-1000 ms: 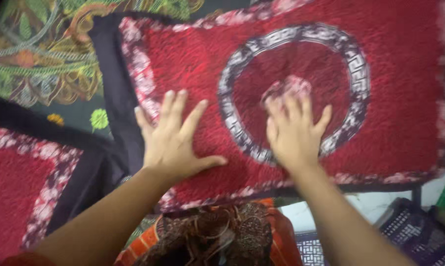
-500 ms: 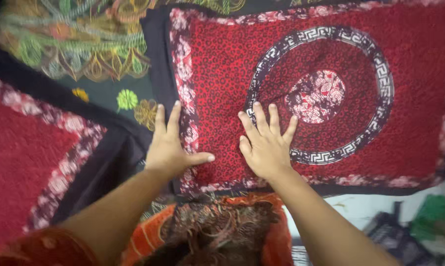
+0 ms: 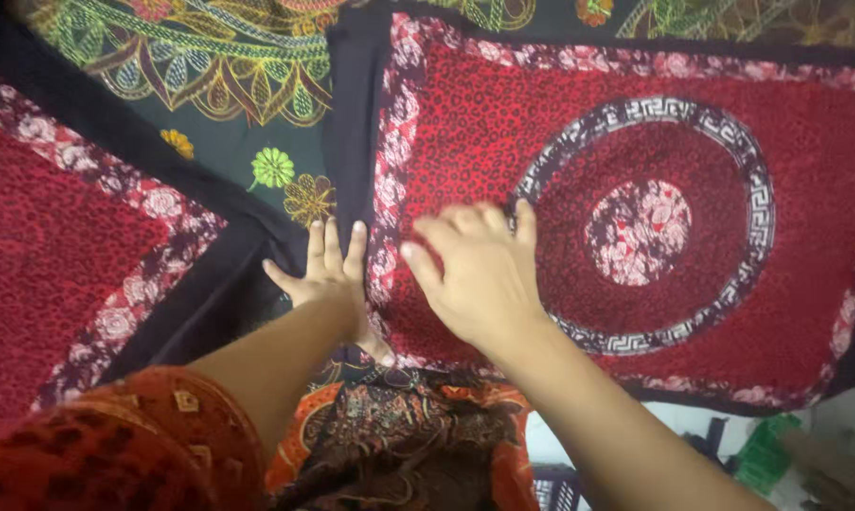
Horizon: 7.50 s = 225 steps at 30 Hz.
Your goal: The person folds a red patterned pillowcase on a bed, smoothing and aligning the edges by hand. The person then places the folded pillowcase on top of a stack of other folded linens.
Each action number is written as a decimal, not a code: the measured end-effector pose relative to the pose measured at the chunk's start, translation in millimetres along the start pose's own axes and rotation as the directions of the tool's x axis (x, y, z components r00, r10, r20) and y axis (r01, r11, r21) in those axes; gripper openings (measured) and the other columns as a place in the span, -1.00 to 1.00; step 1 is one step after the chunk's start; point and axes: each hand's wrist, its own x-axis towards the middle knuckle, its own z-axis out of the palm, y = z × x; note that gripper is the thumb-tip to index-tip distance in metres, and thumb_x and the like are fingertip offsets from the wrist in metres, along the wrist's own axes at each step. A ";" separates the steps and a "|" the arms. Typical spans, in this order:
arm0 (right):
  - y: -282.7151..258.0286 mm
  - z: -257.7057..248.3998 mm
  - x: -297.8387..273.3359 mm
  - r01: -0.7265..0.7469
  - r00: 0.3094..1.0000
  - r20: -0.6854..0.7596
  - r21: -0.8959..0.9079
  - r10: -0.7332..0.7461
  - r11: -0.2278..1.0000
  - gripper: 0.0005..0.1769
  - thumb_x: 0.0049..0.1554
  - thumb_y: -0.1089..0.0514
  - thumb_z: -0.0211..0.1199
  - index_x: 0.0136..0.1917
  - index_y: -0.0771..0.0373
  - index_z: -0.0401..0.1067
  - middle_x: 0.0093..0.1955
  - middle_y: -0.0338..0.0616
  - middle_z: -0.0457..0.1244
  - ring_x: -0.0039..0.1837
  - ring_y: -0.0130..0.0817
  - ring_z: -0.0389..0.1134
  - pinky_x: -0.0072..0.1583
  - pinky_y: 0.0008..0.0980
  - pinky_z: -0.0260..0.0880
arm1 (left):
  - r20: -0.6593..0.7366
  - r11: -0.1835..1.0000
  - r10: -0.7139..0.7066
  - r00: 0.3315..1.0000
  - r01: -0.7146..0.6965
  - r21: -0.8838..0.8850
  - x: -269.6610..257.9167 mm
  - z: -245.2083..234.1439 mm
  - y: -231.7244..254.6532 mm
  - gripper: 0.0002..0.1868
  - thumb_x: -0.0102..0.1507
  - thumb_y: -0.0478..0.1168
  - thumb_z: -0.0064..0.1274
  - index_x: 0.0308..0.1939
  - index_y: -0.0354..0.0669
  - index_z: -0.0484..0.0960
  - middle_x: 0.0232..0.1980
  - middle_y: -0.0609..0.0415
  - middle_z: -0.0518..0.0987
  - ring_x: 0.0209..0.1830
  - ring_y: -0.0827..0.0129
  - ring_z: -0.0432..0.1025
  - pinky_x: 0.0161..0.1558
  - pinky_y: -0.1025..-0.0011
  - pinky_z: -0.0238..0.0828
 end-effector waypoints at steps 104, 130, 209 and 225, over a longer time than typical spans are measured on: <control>111.3 -1.3 -112.4 0.202 0.827 -0.492 -0.193 -0.273 0.960 -0.44 0.29 -0.13 0.24 0.49 0.04 0.37 0.52 0.11 0.10 0.55 0.08 0.04 0.50 0.30 -0.16 | -0.533 0.614 -0.616 0.581 -0.071 -0.786 -46.8 161.4 -0.9 -0.36 0.26 0.04 0.19 0.35 -0.07 0.36 0.30 -0.17 0.53 0.39 -0.05 0.36 0.31 0.01 0.28; 285.9 -49.4 -198.0 -0.296 0.665 -0.680 0.141 0.310 0.945 -0.64 0.39 0.02 0.14 0.44 -0.13 0.39 0.50 -0.20 0.19 0.54 -0.18 0.13 0.48 0.01 0.11 | -0.138 0.856 -0.358 0.923 0.266 -0.444 -41.2 25.4 169.3 0.96 -0.38 0.53 0.48 0.56 -0.13 -0.74 0.59 -0.42 -0.72 0.59 -0.27 -0.78 0.37 -0.61 -0.41; 12.2 -46.4 39.8 0.278 0.909 -0.252 -0.232 -0.333 0.932 -0.36 0.11 0.23 0.21 0.44 -0.11 0.35 0.60 -0.09 0.01 0.64 0.02 -0.07 0.51 0.52 -0.36 | -0.788 0.864 -0.184 0.588 -0.286 -0.415 17.8 -49.6 -1.0 0.08 0.11 0.42 0.18 0.57 0.12 0.11 0.66 -0.03 0.00 0.69 0.06 -0.23 0.45 -0.45 -0.59; -18.7 -19.7 145.2 0.200 0.980 0.033 -0.190 -0.198 0.961 -0.28 -0.06 0.25 0.24 0.39 -0.02 0.36 0.53 -0.07 0.09 0.58 0.07 -0.04 0.41 0.46 -0.30 | -0.268 0.985 0.035 0.963 -0.079 -0.156 58.9 -133.8 -34.3 0.63 -0.14 0.56 0.34 0.63 0.01 -0.41 0.71 0.02 -0.23 0.69 0.12 -0.24 0.30 -0.64 -0.62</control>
